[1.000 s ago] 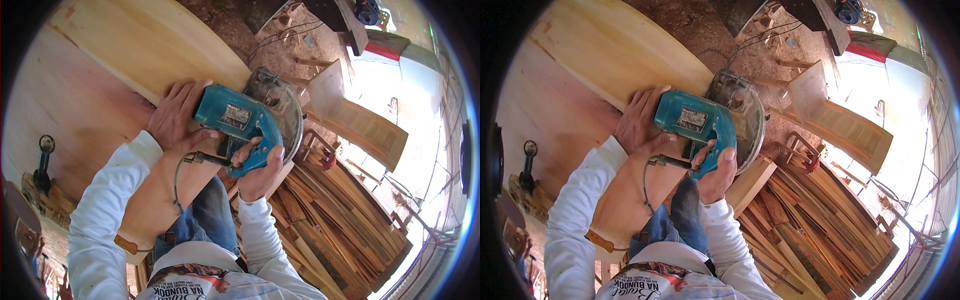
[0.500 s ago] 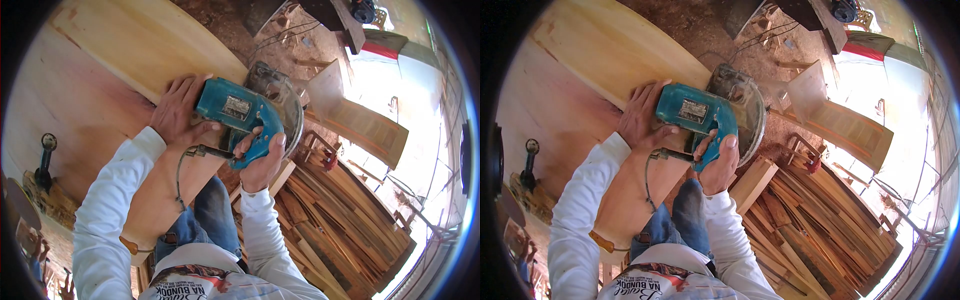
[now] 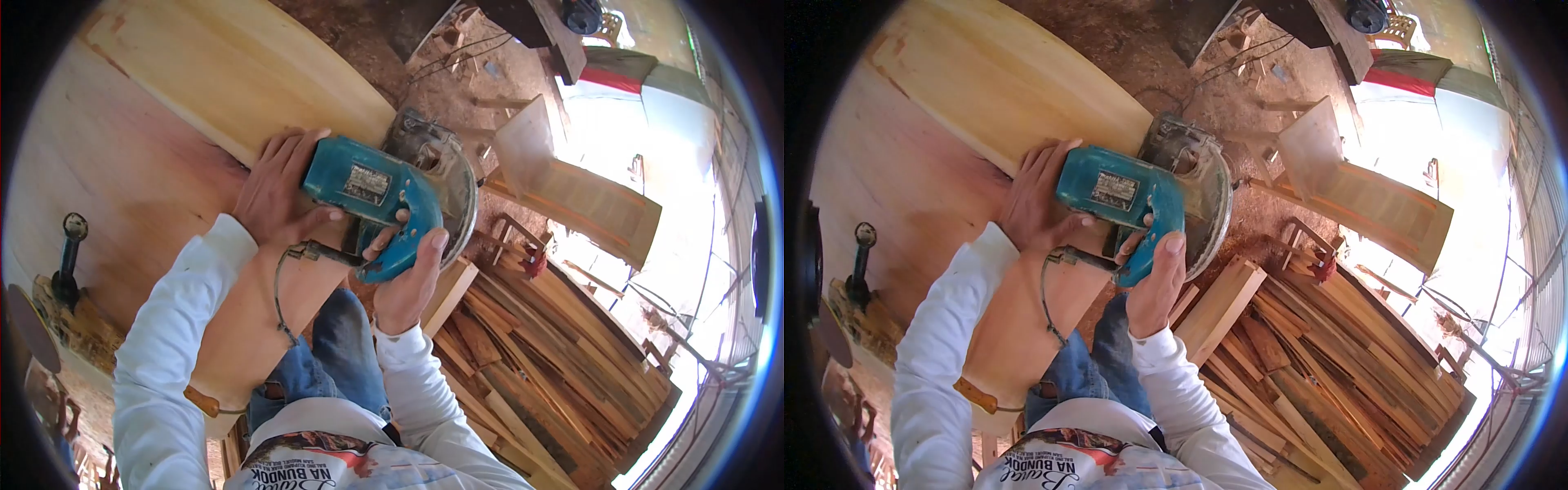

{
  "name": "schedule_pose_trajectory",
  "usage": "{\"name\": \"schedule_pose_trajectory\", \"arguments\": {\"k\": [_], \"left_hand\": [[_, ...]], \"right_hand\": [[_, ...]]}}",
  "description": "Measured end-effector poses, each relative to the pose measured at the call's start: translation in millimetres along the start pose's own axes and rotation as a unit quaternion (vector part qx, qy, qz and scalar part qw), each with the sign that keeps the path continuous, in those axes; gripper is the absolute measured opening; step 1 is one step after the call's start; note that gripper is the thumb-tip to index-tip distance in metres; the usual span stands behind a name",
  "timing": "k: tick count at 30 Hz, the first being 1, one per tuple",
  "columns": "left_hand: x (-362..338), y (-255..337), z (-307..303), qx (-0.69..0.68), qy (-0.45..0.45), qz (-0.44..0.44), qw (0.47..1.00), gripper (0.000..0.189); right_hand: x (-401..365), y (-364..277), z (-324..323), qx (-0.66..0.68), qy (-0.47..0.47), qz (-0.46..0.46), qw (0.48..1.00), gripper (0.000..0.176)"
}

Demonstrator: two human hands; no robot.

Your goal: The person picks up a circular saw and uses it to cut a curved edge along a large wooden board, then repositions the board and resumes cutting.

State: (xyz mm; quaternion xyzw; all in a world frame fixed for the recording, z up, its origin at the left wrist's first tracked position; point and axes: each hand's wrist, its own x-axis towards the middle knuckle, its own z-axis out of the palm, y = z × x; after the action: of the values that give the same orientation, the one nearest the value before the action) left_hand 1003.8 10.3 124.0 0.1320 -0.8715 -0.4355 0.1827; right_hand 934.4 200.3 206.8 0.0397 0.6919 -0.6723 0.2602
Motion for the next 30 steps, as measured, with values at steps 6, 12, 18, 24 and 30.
{"name": "schedule_pose_trajectory", "arguments": {"k": [6,12,18,24,30], "left_hand": [[4,-7,4,0.001,-0.004,0.033,0.999,0.112],[10,-14,11,-0.019,0.026,0.060,0.998,0.114],[12,-10,9,-0.015,0.028,0.050,0.998,0.111],[10,-13,10,-0.010,0.023,0.052,0.998,0.114],[10,-13,9,-0.004,0.022,0.049,0.999,0.114]], "right_hand": [[-11,5,3,0.045,0.017,0.022,0.999,0.072],[-14,11,3,0.063,0.017,0.032,0.997,0.077],[-14,9,6,0.052,0.052,0.056,0.996,0.077],[-12,7,8,0.048,0.069,0.045,0.995,0.075],[-10,11,5,0.065,0.066,0.046,0.995,0.076]]}}
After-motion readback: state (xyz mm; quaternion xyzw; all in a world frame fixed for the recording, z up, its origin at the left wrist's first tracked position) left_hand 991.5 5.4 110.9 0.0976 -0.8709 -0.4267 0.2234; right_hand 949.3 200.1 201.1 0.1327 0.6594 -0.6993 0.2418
